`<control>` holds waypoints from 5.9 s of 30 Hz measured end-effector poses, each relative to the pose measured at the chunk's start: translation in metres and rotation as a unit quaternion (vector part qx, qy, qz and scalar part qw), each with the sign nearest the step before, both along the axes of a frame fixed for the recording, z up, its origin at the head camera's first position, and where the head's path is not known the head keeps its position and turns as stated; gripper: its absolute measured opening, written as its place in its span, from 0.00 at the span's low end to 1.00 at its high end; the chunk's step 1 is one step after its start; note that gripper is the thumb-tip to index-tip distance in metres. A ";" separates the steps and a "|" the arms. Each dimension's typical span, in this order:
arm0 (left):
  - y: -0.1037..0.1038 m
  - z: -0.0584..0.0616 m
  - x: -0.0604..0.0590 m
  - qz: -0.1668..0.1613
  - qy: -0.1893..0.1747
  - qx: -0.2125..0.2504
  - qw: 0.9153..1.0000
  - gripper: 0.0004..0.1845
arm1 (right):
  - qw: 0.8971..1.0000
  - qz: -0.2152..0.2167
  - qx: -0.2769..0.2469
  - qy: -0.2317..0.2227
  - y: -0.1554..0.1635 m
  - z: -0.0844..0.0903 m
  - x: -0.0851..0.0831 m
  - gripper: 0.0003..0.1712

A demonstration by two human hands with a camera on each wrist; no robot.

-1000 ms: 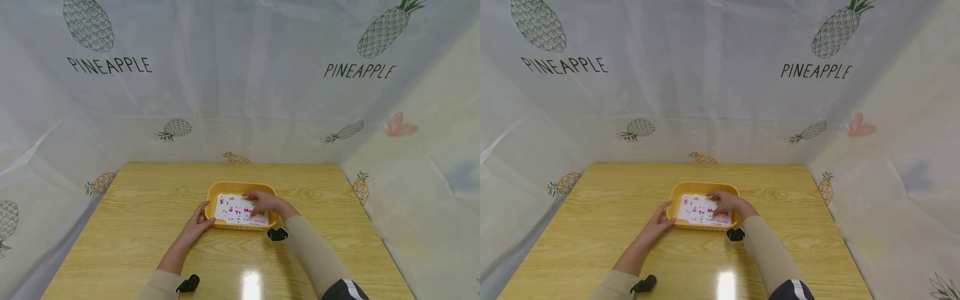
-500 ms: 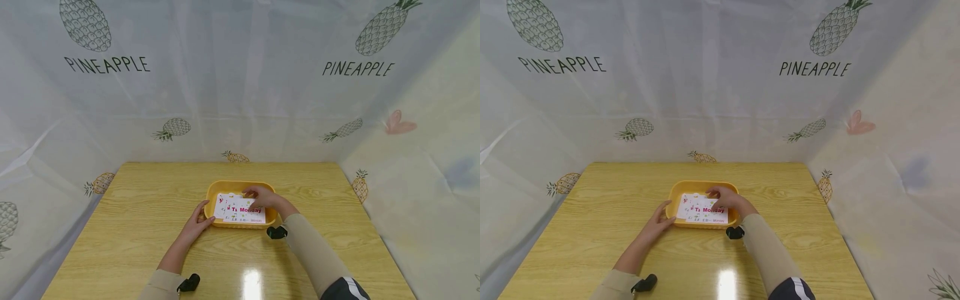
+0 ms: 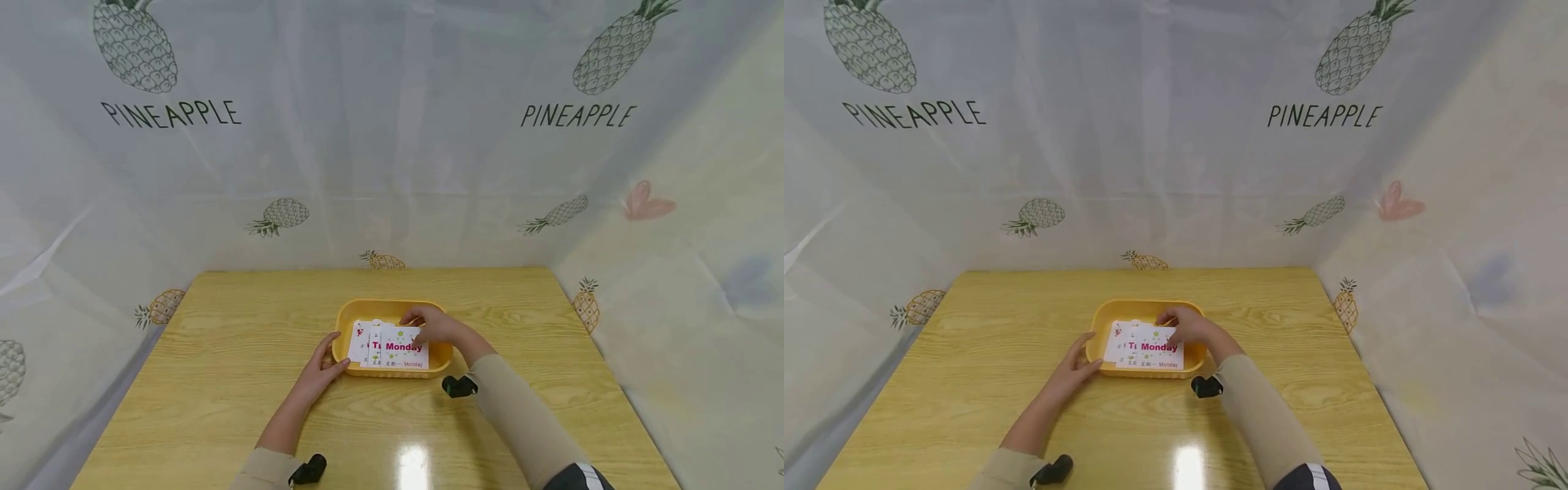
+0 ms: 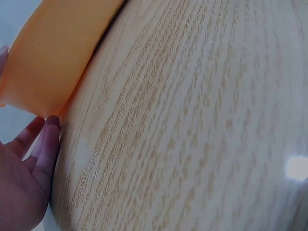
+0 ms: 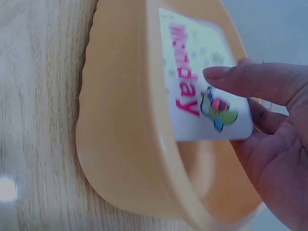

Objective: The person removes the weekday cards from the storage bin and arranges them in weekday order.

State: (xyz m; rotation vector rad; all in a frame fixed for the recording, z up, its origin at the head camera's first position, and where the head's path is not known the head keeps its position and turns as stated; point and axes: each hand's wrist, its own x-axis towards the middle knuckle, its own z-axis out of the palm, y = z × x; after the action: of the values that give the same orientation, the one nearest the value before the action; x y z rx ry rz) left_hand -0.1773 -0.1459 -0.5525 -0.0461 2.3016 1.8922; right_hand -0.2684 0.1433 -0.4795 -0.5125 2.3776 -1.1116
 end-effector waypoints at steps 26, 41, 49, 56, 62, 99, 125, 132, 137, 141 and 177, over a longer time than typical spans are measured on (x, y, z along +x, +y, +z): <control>0.000 0.013 0.002 -0.013 0.000 -0.024 1.000 0.36 | 0.997 0.009 -0.067 -0.035 0.031 0.022 0.006 0.15; -0.015 0.019 0.007 0.000 -0.022 -0.053 0.998 0.35 | 0.995 -0.029 -0.090 -0.017 0.042 0.028 0.003 0.09; -0.024 0.017 0.007 0.003 -0.030 -0.058 0.998 0.35 | 0.993 -0.062 -0.097 -0.034 0.045 0.032 0.005 0.14; -0.032 0.012 0.005 0.019 -0.039 -0.041 0.998 0.37 | 0.987 -0.086 -0.127 -0.045 0.052 0.031 0.006 0.14; -0.036 0.011 0.005 0.029 -0.053 -0.007 0.998 0.38 | 0.981 -0.088 -0.161 -0.059 0.057 0.029 0.007 0.15; -0.040 0.001 0.007 0.037 -0.045 0.026 0.998 0.37 | 0.972 -0.135 -0.184 -0.046 0.100 -0.001 0.017 0.33; -0.041 -0.004 0.006 0.051 -0.049 0.036 0.997 0.38 | 0.974 -0.144 -0.160 -0.067 0.117 -0.029 -0.005 0.34; -0.039 -0.004 0.006 0.051 -0.052 0.034 0.997 0.38 | 0.975 -0.157 -0.146 -0.062 0.115 -0.039 -0.009 0.32; -0.039 -0.004 0.006 0.054 -0.048 0.029 0.997 0.38 | 0.973 -0.194 -0.117 -0.035 0.111 -0.044 -0.008 0.31; -0.038 -0.004 0.006 0.055 -0.053 0.029 0.997 0.37 | 0.969 -0.219 -0.113 -0.034 0.109 -0.050 -0.008 0.33; -0.039 0.002 0.007 0.074 -0.030 0.042 0.996 0.39 | 0.979 -0.197 0.023 0.039 0.105 -0.049 -0.012 0.37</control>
State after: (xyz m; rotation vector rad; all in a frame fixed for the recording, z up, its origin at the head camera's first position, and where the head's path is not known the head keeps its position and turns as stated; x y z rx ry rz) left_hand -0.1698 -0.1851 -0.5505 -0.2665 2.2324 2.0253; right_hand -0.2804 0.2487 -0.5284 -0.0653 2.6393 -1.2124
